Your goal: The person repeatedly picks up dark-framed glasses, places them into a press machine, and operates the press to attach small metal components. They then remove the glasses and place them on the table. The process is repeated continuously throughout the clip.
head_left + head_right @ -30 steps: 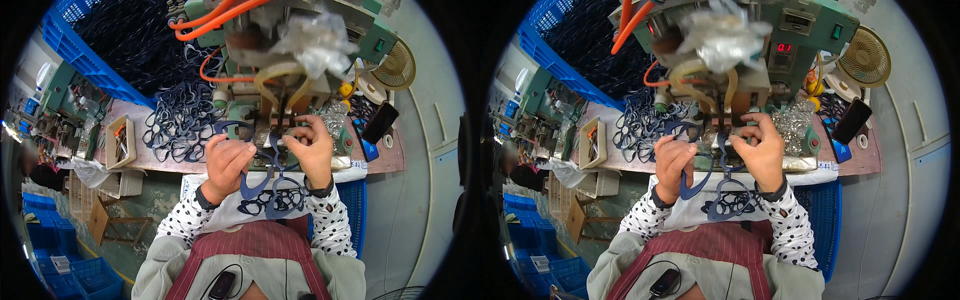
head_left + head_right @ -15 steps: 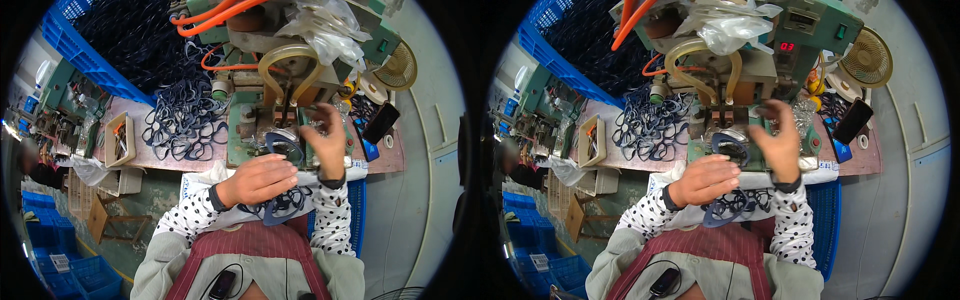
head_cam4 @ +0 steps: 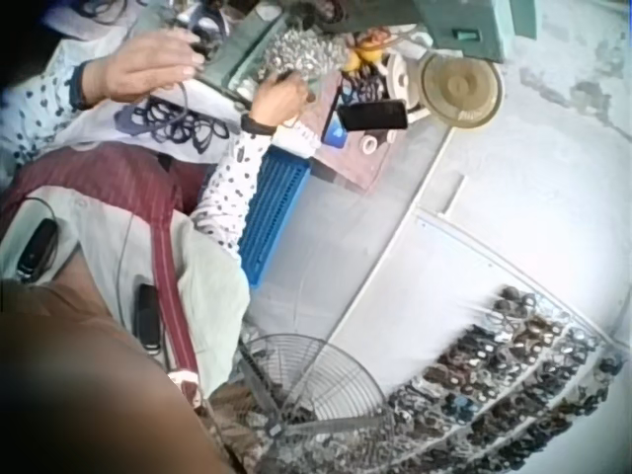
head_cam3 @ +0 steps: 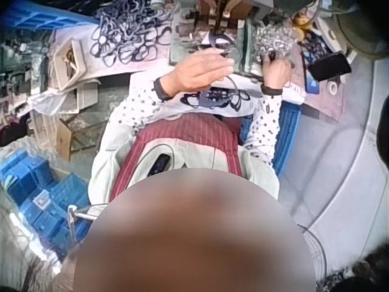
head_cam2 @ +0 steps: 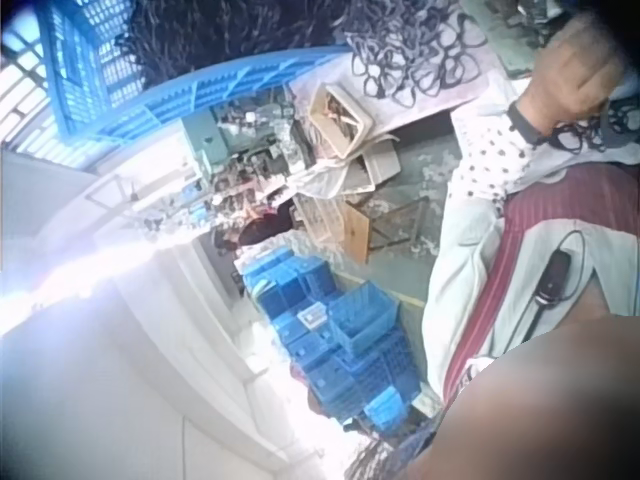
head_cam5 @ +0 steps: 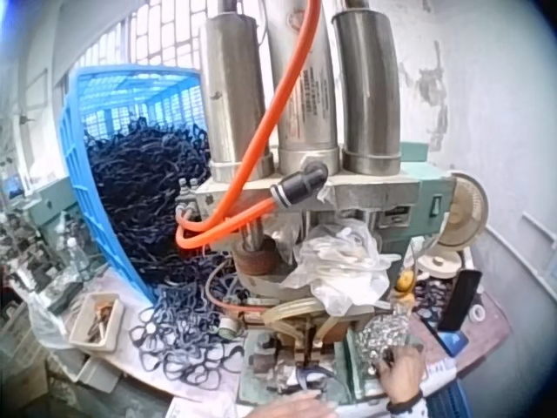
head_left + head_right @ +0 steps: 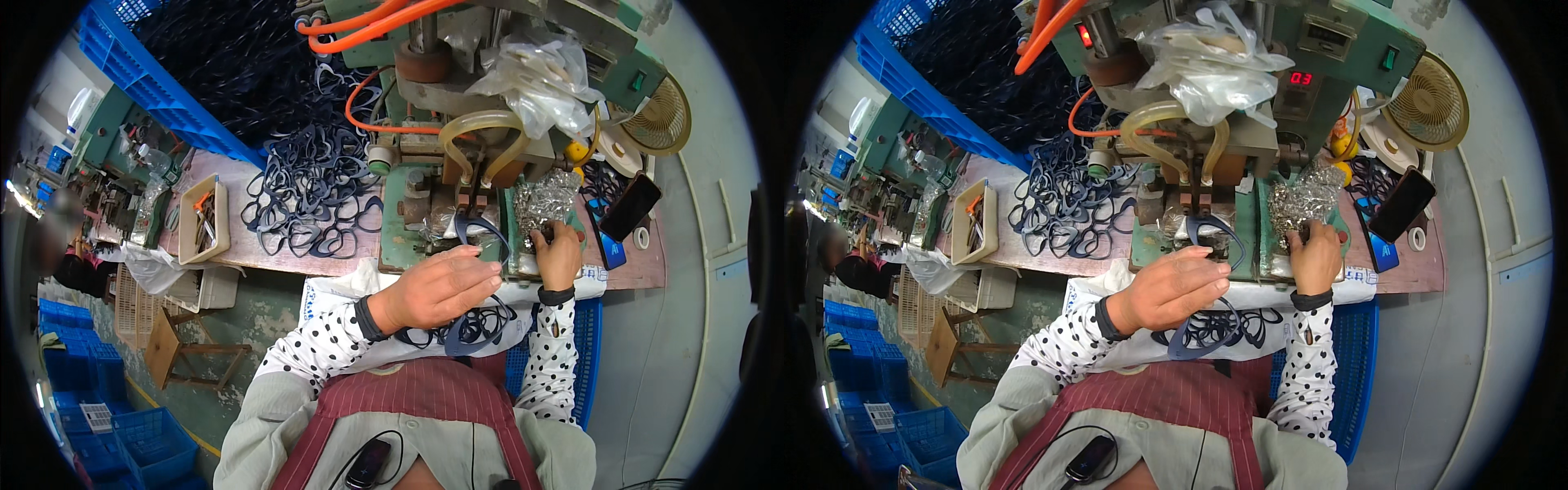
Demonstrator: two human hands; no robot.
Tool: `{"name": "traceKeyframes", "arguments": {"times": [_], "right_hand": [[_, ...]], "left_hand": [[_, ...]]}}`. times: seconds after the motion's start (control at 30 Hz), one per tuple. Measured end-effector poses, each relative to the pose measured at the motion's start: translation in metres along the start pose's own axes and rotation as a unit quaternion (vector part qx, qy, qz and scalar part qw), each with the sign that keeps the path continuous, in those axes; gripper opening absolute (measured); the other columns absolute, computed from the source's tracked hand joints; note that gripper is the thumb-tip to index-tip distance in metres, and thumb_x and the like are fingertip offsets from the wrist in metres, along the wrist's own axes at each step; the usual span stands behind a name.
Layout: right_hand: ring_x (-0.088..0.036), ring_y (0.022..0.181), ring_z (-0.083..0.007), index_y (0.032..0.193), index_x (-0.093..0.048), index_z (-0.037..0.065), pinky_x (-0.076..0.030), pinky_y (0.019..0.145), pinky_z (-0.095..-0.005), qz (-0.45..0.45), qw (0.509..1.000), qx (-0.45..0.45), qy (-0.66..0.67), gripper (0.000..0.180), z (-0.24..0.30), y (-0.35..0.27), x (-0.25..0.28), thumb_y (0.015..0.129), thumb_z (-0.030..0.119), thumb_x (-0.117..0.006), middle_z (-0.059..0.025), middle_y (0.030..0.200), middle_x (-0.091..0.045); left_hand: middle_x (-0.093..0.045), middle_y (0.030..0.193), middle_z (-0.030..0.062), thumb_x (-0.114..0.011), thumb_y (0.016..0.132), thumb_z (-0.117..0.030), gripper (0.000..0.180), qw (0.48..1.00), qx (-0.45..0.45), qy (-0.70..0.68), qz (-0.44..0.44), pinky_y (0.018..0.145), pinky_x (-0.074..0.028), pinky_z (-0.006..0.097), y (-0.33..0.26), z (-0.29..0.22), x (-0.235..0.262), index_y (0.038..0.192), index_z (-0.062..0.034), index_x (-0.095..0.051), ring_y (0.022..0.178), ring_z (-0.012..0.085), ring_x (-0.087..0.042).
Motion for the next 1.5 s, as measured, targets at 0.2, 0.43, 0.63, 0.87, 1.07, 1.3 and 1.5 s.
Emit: {"name": "traceKeyframes", "arguments": {"times": [0.2, 0.43, 0.63, 0.87, 1.07, 1.3, 1.5], "right_hand": [[-0.063, 0.081, -0.0330, 0.088, -0.069, 0.006, -0.049, 0.071, -0.0410, 0.004, 0.996, -0.025, 0.081, 0.014, -0.008, 0.004, -0.008, 0.080, 0.017, -0.072, -0.0133, 0.085, -0.065], [-0.066, 0.074, -0.0221, 0.093, -0.068, 0.004, -0.050, 0.068, -0.0313, -0.066, 0.970, -0.075, 0.222, 0.009, -0.013, 0.002, 0.002, 0.085, 0.009, -0.067, -0.0102, 0.085, -0.070], [-0.065, 0.076, -0.0223, 0.094, -0.071, 0.006, -0.050, 0.071, -0.0317, -0.098, 0.980, -0.017, 0.172, 0.013, -0.017, 0.001, -0.005, 0.082, 0.008, -0.070, -0.0105, 0.086, -0.070], [-0.063, 0.074, -0.0157, 0.091, -0.072, 0.000, -0.049, 0.068, -0.0276, -0.001, 0.935, -0.088, 0.344, 0.012, 0.000, 0.011, 0.005, 0.079, 0.003, -0.069, -0.0093, 0.083, -0.070], [-0.057, 0.072, -0.0071, 0.094, -0.072, -0.001, -0.044, 0.066, -0.0209, 0.054, 0.878, -0.075, 0.469, 0.013, 0.058, 0.020, 0.041, 0.081, 0.000, -0.067, -0.0021, 0.081, -0.067], [-0.059, 0.080, -0.0088, 0.096, -0.068, -0.002, -0.047, 0.075, -0.0227, 0.139, 0.833, -0.046, 0.534, 0.016, 0.102, 0.012, 0.060, 0.080, -0.004, -0.067, -0.0015, 0.088, -0.066], [-0.064, 0.076, -0.0161, 0.100, -0.066, 0.001, -0.049, 0.075, -0.0287, 0.086, 0.866, 0.021, 0.492, 0.030, 0.126, 0.009, 0.055, 0.071, 0.003, -0.074, -0.0085, 0.087, -0.066]], "left_hand": [[-0.065, 0.114, 0.0156, -0.061, 0.085, -0.003, 0.027, 1.000, 0.008, 0.000, 0.012, 0.094, -0.051, 0.048, -0.002, -0.001, 0.005, 0.111, -0.0007, -0.066, 0.102, 0.0284, -0.065], [-0.067, 0.096, 0.0083, -0.069, 0.081, -0.019, 0.014, 0.995, -0.020, 0.095, -0.039, 0.079, -0.048, 0.037, -0.039, 0.019, 0.025, 0.092, -0.0112, -0.066, 0.086, 0.0234, -0.063], [-0.055, 0.083, 0.0103, -0.064, 0.073, -0.001, 0.017, 0.876, 0.316, 0.360, -0.065, 0.066, -0.042, 0.041, -0.104, 0.128, 0.074, 0.089, -0.0061, -0.064, 0.079, 0.0327, -0.055], [-0.058, 0.105, 0.0036, -0.068, 0.078, -0.015, 0.029, 0.766, 0.443, 0.462, 0.057, 0.082, -0.037, 0.046, -0.154, 0.170, 0.076, 0.107, -0.0175, -0.064, 0.093, 0.0256, -0.057], [-0.062, 0.095, 0.0032, -0.060, 0.079, -0.005, 0.029, 0.786, 0.397, 0.468, 0.080, 0.085, -0.035, 0.044, -0.165, 0.172, 0.076, 0.107, -0.0150, -0.063, 0.090, 0.0244, -0.059], [-0.061, 0.091, 0.0036, -0.060, 0.079, -0.003, 0.020, 0.866, 0.346, 0.348, -0.094, 0.095, -0.032, 0.043, -0.091, 0.118, 0.074, 0.099, -0.0075, -0.058, 0.091, 0.0242, -0.058], [-0.064, 0.089, 0.0040, -0.056, 0.075, -0.002, 0.030, 0.936, 0.188, 0.264, -0.137, 0.103, -0.030, 0.047, -0.034, 0.050, 0.060, 0.105, -0.0050, -0.059, 0.084, 0.0227, -0.062]]}}
Point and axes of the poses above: each hand's wrist, its own y-axis towards the middle knuckle, its own x-axis out of the back of the hand, z = x × y, the point moved 4 cm from there along y, towards the middle knuckle
